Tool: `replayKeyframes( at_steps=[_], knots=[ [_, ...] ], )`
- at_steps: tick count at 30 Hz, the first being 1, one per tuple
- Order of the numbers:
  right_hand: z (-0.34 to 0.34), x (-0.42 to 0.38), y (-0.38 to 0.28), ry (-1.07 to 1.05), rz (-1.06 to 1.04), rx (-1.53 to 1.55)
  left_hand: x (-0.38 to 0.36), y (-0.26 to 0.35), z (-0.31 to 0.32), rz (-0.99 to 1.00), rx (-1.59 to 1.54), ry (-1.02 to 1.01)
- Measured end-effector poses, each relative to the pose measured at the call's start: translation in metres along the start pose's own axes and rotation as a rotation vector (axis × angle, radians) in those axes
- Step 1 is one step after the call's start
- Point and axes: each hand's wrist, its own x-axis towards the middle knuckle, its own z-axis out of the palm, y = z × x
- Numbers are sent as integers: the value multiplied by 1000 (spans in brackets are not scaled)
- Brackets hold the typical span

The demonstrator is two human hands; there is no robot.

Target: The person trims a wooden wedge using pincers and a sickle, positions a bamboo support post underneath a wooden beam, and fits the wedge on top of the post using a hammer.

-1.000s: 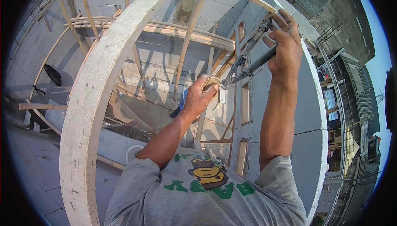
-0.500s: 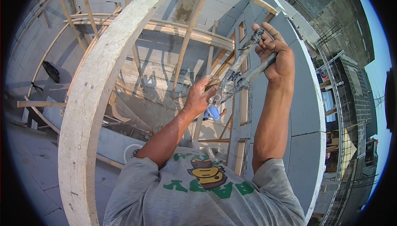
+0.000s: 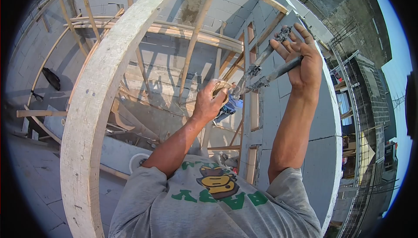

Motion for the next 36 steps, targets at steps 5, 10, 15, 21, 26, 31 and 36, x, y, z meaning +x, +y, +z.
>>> replayKeyframes(
  at_steps=[5, 10, 15, 21, 26, 31, 36],
  knots=[
    [21, -10, -4, 12, -132, -118, 2, -1, -1, 67, 155, 123],
    [33, -7, 0, 4, -105, -48, 3, -3, -2, 109, 144, 150],
    [43, -4, 1, -84, -118, -70, 0, -4, -1, 95, 97, 141],
    [53, -14, 3, -67, -157, -140, 4, -6, 0, 87, 125, 153],
    [52, -12, 4, -67, -165, -124, 6, -13, 3, 120, 132, 171],
    [57, -12, 4, 41, -153, -135, 8, -9, 4, 111, 127, 184],
    [60, -8, 12, 141, -225, -326, 6, -8, 6, 104, 164, 210]
  ],
)
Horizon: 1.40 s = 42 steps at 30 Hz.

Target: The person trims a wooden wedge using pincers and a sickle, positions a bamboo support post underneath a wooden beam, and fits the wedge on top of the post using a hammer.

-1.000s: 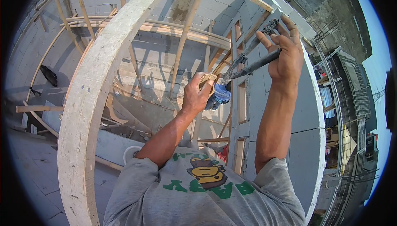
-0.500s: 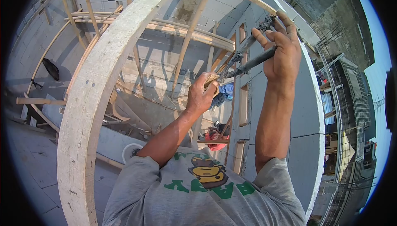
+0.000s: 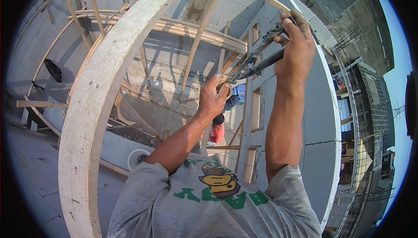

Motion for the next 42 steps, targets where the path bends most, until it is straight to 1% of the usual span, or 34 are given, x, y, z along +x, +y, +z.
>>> replayKeyframes(
  at_steps=[1, 4, 7, 8, 12, 13, 16, 17, 20, 23, 26, 27, 33, 36, 39, 42],
  knots=[
    [3, 1, 2, 24, -66, -67, 1, -1, 1, 11, -11, 0],
    [5, 1, 3, 22, -68, -92, -1, -5, 2, 14, -39, 6],
    [11, -3, 5, 22, -127, 5, 2, 3, -2, -8, -45, 9],
    [14, -8, 2, -3, -77, -4, 3, 8, -4, -11, -45, 9],
    [24, -14, 4, -66, -28, 23, 4, 6, -8, -61, 7, -5],
    [26, -13, 6, -75, -18, 34, 5, 1, -9, -64, -3, -59],
    [32, -13, 14, -101, 14, 58, 0, 7, -2, -23, -64, 12],
    [34, -11, 17, -107, 26, 63, -1, 5, -2, -40, -78, -3],
    [37, -3, 23, -126, 48, 74, -2, 8, -5, -47, -4, -11],
    [37, 3, 28, -143, 72, 85, 0, 8, -6, 0, 79, 18],
    [37, 9, 36, -158, 98, 89, 8, -4, -7, -44, 4, -2],
    [37, 11, 37, -165, 102, 94, 10, -7, -7, -98, -64, -19],
    [31, 19, 43, -189, 134, 120, 14, 2, -6, -16, 122, -41],
    [28, 25, 46, -208, 162, 129, 18, -2, -3, -15, 141, -35],
    [27, 34, 52, -231, 201, 137, 18, -2, 0, -91, 115, -54],
    [24, 40, 57, -267, 248, 161, 13, -8, 6, -51, 76, -40]
  ],
)
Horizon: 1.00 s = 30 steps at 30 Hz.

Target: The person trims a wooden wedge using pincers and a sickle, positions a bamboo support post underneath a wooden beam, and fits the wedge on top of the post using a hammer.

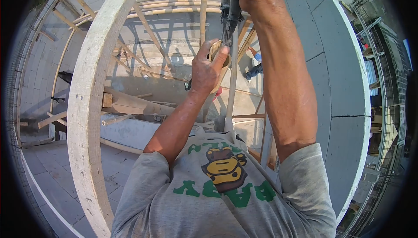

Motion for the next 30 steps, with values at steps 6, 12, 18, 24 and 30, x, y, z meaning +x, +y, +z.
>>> replayKeyframes(
  at_steps=[6, 12, 18, 24, 30],
  knots=[
    [-19, -5, 1, -39, 27, 64, -1, 9, 1, 1, -21, -28],
    [-18, -12, -6, -52, -25, 47, -8, 4, 0, 35, -38, 13],
    [-6, -4, -15, -83, -54, -34, -10, 3, -5, 36, 6, 13],
    [8, 1, -14, -83, -43, -108, -17, 11, -12, 2, -8, 2],
    [16, 15, -13, -70, 54, -179, -20, 13, -17, -8, 1, -48]
  ],
)
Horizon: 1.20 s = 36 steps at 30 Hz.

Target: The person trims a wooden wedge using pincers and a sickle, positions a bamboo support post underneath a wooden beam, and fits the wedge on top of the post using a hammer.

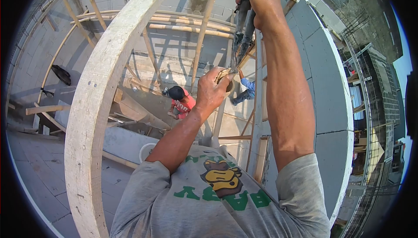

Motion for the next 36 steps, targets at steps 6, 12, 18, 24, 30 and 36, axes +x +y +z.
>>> replayKeyframes(
  at_steps=[6, 12, 18, 24, 30, 36],
  knots=[
    [1, 16, 3, 29, 173, -55, -2, 6, 1, -53, -44, -42],
    [1, 31, 13, 73, 315, -69, -4, 10, -3, -43, 15, -101],
    [6, 44, 31, 81, 441, -77, -9, 12, -5, -67, -2, -95],
    [10, 58, 70, 1, 610, -118, -15, 11, -11, -37, 24, -65],
    [15, 58, 117, -97, 811, -96, -13, 0, -10, 6, 71, -58],
    [-9, 38, 162, -209, 809, 87, -12, 1, -18, -36, 17, -56]
  ],
)
